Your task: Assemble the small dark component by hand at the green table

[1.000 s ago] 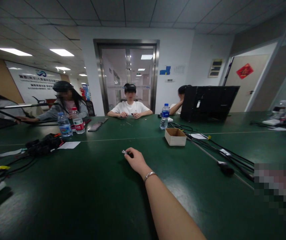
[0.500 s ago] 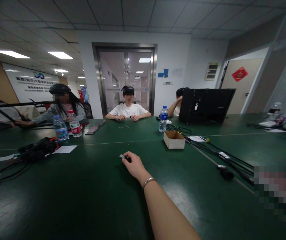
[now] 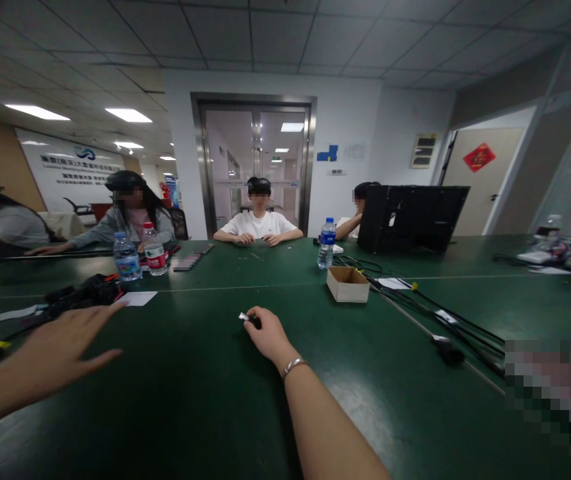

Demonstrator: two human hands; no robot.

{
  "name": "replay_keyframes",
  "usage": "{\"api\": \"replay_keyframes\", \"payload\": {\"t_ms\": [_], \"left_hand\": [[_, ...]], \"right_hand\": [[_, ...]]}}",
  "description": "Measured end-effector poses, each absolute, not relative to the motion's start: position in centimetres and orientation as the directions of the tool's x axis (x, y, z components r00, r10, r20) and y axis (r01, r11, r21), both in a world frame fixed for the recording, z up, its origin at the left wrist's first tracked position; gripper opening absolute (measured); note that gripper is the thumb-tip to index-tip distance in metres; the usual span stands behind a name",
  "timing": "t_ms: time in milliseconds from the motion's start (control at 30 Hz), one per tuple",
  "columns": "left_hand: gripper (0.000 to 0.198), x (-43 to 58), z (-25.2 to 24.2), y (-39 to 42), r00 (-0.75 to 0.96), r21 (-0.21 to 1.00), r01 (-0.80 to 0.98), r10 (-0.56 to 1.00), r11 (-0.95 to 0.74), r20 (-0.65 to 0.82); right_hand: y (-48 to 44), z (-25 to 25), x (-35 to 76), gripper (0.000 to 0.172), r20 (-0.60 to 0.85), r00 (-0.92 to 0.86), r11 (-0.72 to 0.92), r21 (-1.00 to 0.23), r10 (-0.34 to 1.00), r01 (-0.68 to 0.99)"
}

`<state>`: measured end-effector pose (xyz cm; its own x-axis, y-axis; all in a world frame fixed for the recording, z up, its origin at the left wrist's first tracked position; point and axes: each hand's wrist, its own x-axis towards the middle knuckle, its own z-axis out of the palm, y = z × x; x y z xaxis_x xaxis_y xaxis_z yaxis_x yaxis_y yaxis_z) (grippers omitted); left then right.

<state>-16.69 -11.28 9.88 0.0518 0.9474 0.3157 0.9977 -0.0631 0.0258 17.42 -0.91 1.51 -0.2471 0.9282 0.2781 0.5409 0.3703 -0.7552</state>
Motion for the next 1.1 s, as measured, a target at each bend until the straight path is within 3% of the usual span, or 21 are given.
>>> {"api": "replay_keyframes", "payload": {"t_ms": [33,100,167,233,400,467,733,967,1100], "left_hand": [[0.071,-14.2,9.3,-9.5,0.125,0.072,0.985,0.943,-0.154,0.308],[0.067,-8.5,7.5,-6.2,0.195,0.301,0.911,0.938,-0.282,0.287],[0.059,-2.9,5.3,-3.5,0.12,0.578,0.775,0.958,-0.253,0.259],[0.052,1.3,3.1,-1.8,0.05,0.71,0.687,0.985,-0.154,0.165],[0.046,4.7,0.9,-1.3,0.078,0.523,0.824,0.959,-0.217,0.274],[0.044,4.3,1.0,-1.5,0.091,0.513,0.829,0.959,-0.222,0.268],[0.027,2.3,0.8,-0.8,0.182,0.615,0.729,0.952,-0.298,0.246],[0.021,1.9,0.5,-0.5,0.172,0.745,0.588,0.949,-0.315,0.265],[0.022,1.9,0.5,-0.4,0.181,0.761,0.565,0.948,-0.319,0.263]], "right_hand": [[-1.0,1.5,17.4,0.018,0.29,-0.261,0.389,-0.733,0.921,0.558],[-1.1,1.6,17.5,0.017,0.334,-0.292,0.443,-0.672,0.896,0.593],[-1.1,1.5,17.7,0.016,0.389,-0.32,0.5,-0.595,0.864,0.629],[-0.9,1.3,17.8,0.016,0.428,-0.339,0.536,-0.528,0.838,0.659],[-0.1,0.8,18.1,0.019,0.445,-0.324,0.532,-0.506,0.835,0.679],[0.0,0.7,18.1,0.02,0.445,-0.323,0.533,-0.514,0.836,0.672],[0.1,0.7,18.3,0.019,0.443,-0.295,0.516,-0.552,0.847,0.655],[0.5,0.3,18.4,0.032,0.418,-0.233,0.469,-0.656,0.878,0.591],[0.4,0.4,18.3,0.024,0.411,-0.229,0.462,-0.666,0.883,0.586]]}}
